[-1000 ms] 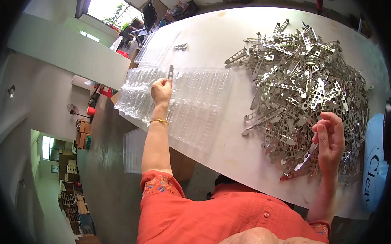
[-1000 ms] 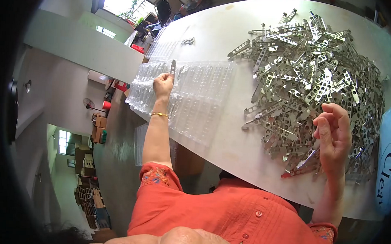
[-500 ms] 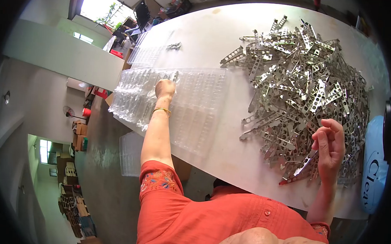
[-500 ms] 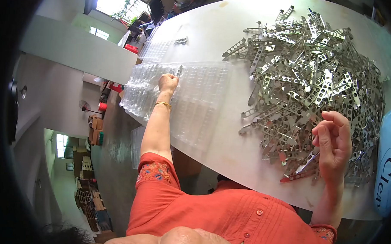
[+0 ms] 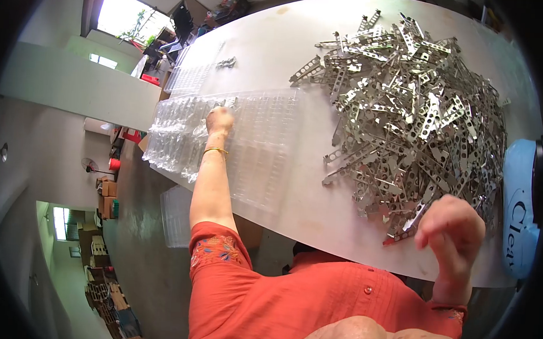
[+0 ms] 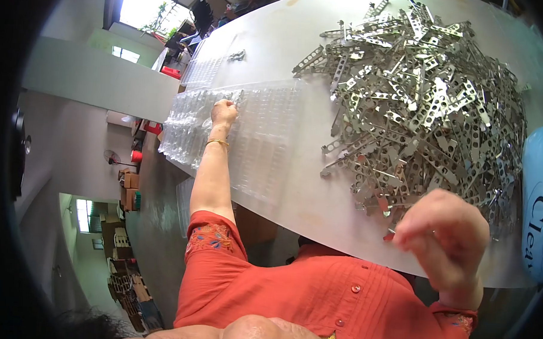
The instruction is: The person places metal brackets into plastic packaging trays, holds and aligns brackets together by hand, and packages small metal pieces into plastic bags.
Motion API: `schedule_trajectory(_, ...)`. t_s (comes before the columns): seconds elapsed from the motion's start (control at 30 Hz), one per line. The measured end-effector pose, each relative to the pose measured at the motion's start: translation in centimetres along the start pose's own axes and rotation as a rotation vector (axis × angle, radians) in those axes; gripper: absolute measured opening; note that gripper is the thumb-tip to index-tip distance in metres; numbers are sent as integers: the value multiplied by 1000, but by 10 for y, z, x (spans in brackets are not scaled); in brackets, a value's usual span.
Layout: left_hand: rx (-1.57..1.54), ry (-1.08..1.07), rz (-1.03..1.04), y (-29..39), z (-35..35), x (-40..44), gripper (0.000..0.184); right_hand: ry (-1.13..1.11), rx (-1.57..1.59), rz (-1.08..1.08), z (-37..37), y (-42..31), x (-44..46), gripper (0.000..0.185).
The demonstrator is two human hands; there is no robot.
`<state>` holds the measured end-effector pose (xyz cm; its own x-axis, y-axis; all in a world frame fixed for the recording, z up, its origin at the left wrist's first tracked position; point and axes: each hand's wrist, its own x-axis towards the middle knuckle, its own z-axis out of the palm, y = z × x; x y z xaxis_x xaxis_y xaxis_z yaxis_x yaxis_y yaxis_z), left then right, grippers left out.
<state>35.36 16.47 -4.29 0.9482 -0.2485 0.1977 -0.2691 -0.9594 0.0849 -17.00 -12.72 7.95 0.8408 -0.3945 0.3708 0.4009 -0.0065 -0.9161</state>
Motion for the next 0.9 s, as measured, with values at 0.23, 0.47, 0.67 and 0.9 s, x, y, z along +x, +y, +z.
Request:
schedule_trajectory(0.23, -140, 153, 100, 54, -33, -42, 21, -552, 656, -105, -5, -37, 24, 9)
schedule_trajectory(0.47, -726, 161, 437, 179, -82, -178, 10, -605, 817, -68, -13, -42, 21, 22)
schedule_trajectory(0.67, -861, 115, 634, 245, -81, -243, 4, -649, 880, -31, -25, -55, 30, 15)
schedule_trajectory(0.9, -819, 108, 706, 264, -72, -260, 5, -792, 837, -41, -46, -61, 36, 11)
